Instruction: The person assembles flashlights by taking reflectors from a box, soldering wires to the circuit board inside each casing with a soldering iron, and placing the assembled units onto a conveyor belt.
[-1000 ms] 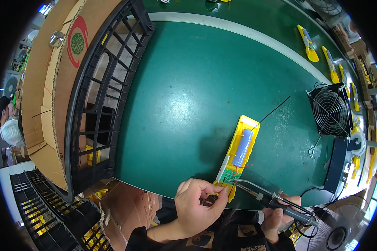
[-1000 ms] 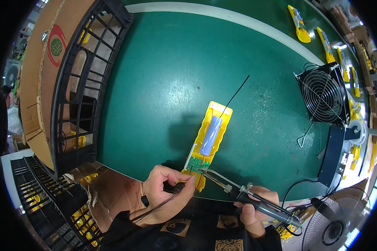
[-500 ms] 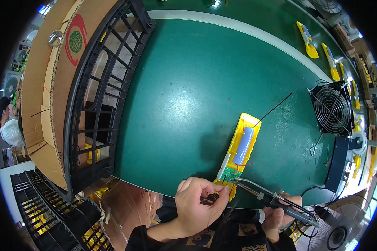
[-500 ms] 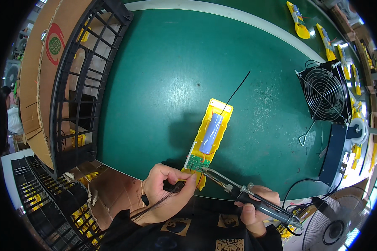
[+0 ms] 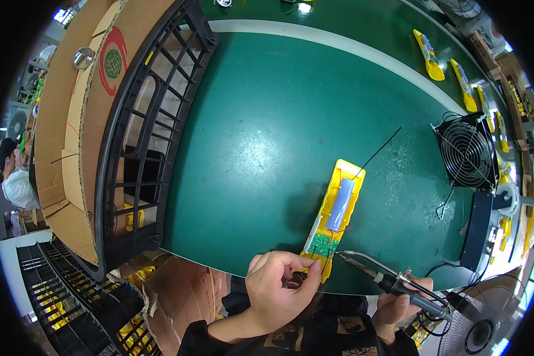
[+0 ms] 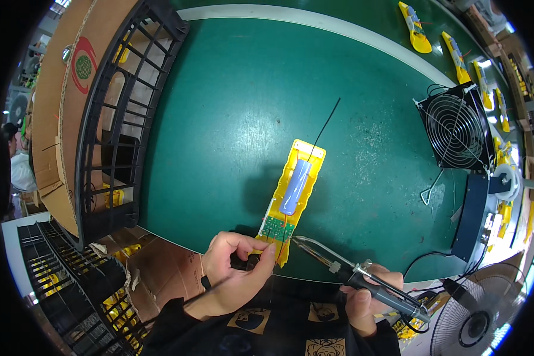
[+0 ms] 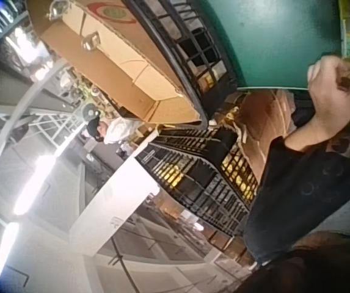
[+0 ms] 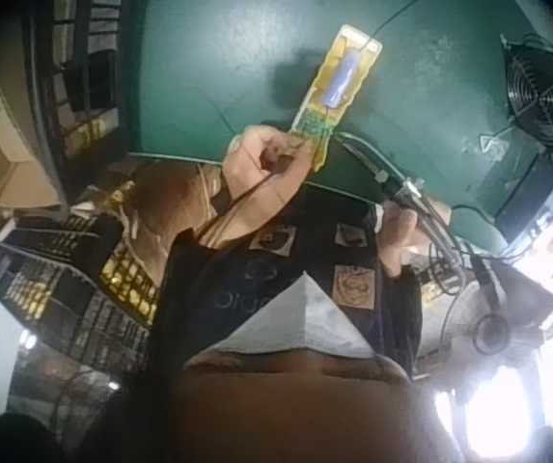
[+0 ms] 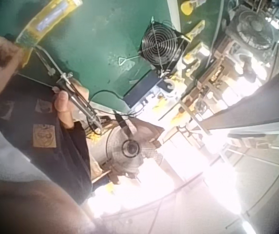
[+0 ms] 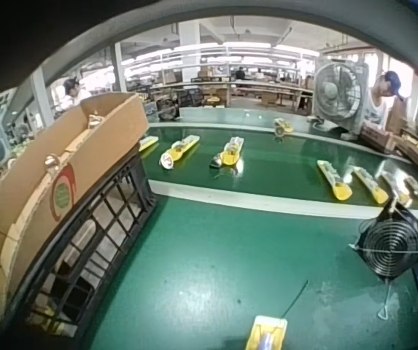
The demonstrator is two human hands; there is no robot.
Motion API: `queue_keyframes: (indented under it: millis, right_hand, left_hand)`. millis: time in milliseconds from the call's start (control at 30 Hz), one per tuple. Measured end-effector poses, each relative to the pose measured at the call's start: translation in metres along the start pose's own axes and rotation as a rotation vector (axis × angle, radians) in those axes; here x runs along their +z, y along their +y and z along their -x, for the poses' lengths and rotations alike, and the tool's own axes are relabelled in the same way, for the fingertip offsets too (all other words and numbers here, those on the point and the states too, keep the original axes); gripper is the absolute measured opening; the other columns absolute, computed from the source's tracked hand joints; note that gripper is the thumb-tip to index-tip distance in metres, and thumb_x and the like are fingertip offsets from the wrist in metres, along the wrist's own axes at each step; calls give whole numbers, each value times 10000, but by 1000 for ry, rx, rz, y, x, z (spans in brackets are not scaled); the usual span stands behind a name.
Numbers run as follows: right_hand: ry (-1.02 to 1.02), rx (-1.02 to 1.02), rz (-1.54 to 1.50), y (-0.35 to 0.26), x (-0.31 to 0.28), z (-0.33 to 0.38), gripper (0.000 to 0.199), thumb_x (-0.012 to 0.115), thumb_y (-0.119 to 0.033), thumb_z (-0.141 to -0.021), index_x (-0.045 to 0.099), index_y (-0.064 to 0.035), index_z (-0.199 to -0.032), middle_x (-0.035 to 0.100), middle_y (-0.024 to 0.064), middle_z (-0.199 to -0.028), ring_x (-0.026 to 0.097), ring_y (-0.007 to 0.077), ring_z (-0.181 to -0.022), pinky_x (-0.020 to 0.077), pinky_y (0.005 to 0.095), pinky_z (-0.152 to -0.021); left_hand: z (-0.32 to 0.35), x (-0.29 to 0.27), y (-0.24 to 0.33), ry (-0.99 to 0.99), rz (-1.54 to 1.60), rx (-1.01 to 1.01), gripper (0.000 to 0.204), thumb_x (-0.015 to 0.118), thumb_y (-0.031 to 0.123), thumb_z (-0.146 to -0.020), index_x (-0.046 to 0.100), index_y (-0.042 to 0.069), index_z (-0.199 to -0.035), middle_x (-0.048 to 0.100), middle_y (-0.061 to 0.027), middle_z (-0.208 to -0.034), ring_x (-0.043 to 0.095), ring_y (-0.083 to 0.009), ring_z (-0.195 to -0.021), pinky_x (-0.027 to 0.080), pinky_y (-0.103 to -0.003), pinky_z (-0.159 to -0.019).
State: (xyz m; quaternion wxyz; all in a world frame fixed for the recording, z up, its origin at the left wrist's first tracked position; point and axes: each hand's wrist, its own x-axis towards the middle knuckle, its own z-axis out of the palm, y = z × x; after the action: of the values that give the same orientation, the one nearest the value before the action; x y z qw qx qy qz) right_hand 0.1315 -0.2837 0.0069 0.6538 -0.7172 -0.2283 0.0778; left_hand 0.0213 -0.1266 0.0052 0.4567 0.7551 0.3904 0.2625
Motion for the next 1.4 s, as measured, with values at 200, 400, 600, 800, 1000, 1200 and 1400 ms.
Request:
queue_keyframes:
  millis: [200, 400, 600, 800, 1000, 1200, 1400]
  right_hand:
    - [49, 60, -160, 1, -2, 3, 409, 599, -335, -767, 371, -8, -858, 447, 76, -761, 531, 132, -672, 489, 236, -636]
    - [93, 45, -178, 8, -9, 6, 383, 584, -336, -773, 383, -20, -853, 475, 67, -724, 517, 108, -569, 452, 197, -503]
    - [193, -6, -142, 15, -15, 9, 334, 567, -313, -771, 407, -32, -853, 456, 54, -603, 410, 89, -403, 345, 179, -379]
    - [242, -22, -207, 19, -32, 17, 316, 556, -297, -774, 417, -25, -856, 447, 40, -569, 398, 82, -398, 337, 177, -382]
    - [355, -81, -252, 39, -51, 19, 263, 537, -230, -790, 416, -9, -866, 437, 45, -598, 380, 78, -416, 321, 183, -390]
    - [423, -131, -336, 49, -70, 7, 220, 526, -175, -804, 436, 2, -898, 453, 43, -663, 409, 72, -441, 324, 176, -404]
    - [393, 208, -283, 42, -76, 6, 195, 572, -132, -785, 464, 7, -869, 551, 106, -692, 498, 134, -506, 408, 228, -482]
  left_hand:
    - [4, 0, -2, 41, -55, 36, 209, 698, 39, -649, 505, 72, -724, 583, 0, -650, 471, -76, -532, 382, -221, -545]
    - [14, 2, -7, 18, -15, 65, 209, 671, -14, -675, 491, 31, -770, 600, -52, -700, 522, -66, -620, 434, -202, -593]
    - [23, 5, -4, 47, -81, 99, 191, 656, -22, -680, 490, 19, -764, 575, -61, -693, 558, -95, -623, 453, -217, -613]
    - [28, 1, 15, -16, -91, 120, 326, 701, 22, -624, 461, 11, -846, 493, -114, -875, 541, -156, -751, 461, -237, -625]
    - [13, 11, 19, -159, -342, 207, 490, 741, 102, -586, 394, 17, -921, 443, -164, -971, 500, -249, -854, 448, -293, -662]
    - [-78, 30, 32, -131, -403, 289, 431, 723, 110, -638, 409, 8, -916, 499, -150, -949, 549, -247, -820, 457, -306, -688]
    - [-246, 96, 37, 8, -433, 388, 441, 742, 201, -629, 433, 3, -872, 550, -163, -829, 561, -264, -792, 446, -347, -690]
